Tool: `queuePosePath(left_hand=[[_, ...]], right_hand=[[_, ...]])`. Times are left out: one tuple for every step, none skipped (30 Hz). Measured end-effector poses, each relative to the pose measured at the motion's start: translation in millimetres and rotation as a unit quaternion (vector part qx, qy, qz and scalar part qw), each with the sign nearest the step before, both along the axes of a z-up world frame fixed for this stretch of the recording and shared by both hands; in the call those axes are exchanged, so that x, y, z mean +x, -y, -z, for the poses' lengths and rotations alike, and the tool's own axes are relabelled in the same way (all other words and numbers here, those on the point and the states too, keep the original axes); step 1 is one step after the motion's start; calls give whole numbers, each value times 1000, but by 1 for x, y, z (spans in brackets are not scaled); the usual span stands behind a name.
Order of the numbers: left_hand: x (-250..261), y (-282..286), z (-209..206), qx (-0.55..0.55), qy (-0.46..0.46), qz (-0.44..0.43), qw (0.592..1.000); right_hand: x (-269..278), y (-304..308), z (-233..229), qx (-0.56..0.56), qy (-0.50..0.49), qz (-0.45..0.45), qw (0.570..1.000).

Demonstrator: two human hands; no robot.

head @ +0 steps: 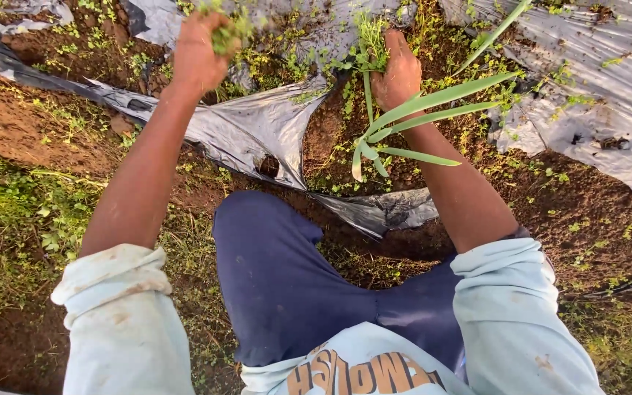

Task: The person squats beside a crop row covered with plastic mulch and removes weeds by hand from around the base of young plants. They gather the pulled weeds into a bundle and continue clearing the area along the row.

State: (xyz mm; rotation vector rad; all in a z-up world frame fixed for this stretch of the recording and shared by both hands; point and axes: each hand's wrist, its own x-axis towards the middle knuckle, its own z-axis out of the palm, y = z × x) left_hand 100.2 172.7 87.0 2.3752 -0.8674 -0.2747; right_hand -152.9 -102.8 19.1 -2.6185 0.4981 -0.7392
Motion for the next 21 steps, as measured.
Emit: queuePosePath(left_hand=[[-7,-3,0,56,22,55,997],[-16,-4,1,111,44,109,987],[-22,-4,6,111,44,109,987],[-26,-2,11,109,97,121,982],[-31,0,15,106,150,132,974],[-27,4,17,105,149,132,974],[-23,7,19,131,86,112,981],[-18,11,20,158,22,93,983],[-18,15,15,157,21,93,983],[-16,19,8,136,-97,37,985],[-13,23,0,111,-215,-19,970],[-13,21,-8,110,-213,-18,971],[-12,20,-16,45,-263,-53,962],[-12,19,-23,-21,-312,-87,946],[-24,26,-39,-23,-310,-85,947],[-34,34,-57,-33,-303,-91,948],[-44,42,-76,-43,-296,-97,949],[-46,50,-70,-50,-290,-92,951],[-48,57,-65,-19,-199,-53,978],[-52,66,-58,14,-106,-14,994],[-57,72,-51,8,-101,-9,995]], right_hand=[[1,-2,-2,9,-12,12,1000],[1,-2,-3,16,-25,23,999],[-1,-3,0,16,-25,23,999],[-2,-2,1,1,-9,11,1000],[-2,-1,2,-14,8,0,1000],[-1,-3,0,-15,6,0,1000],[-1,-5,-1,2,-10,22,1000],[0,-7,-2,18,-27,44,998],[-1,-7,0,18,-28,44,998],[0,-6,0,22,-19,43,999],[1,-5,0,26,-10,42,999],[1,-4,4,25,-7,43,999],[2,-1,8,-3,6,29,1000],[1,1,12,-32,18,15,999],[-2,-1,12,-34,20,16,999],[0,-1,11,-44,39,13,998],[1,0,9,-55,57,8,997],[1,-2,5,-63,64,11,996],[2,-3,1,-33,36,19,999],[-1,-5,0,-2,7,28,1000],[-2,-8,-3,-8,12,32,999]])
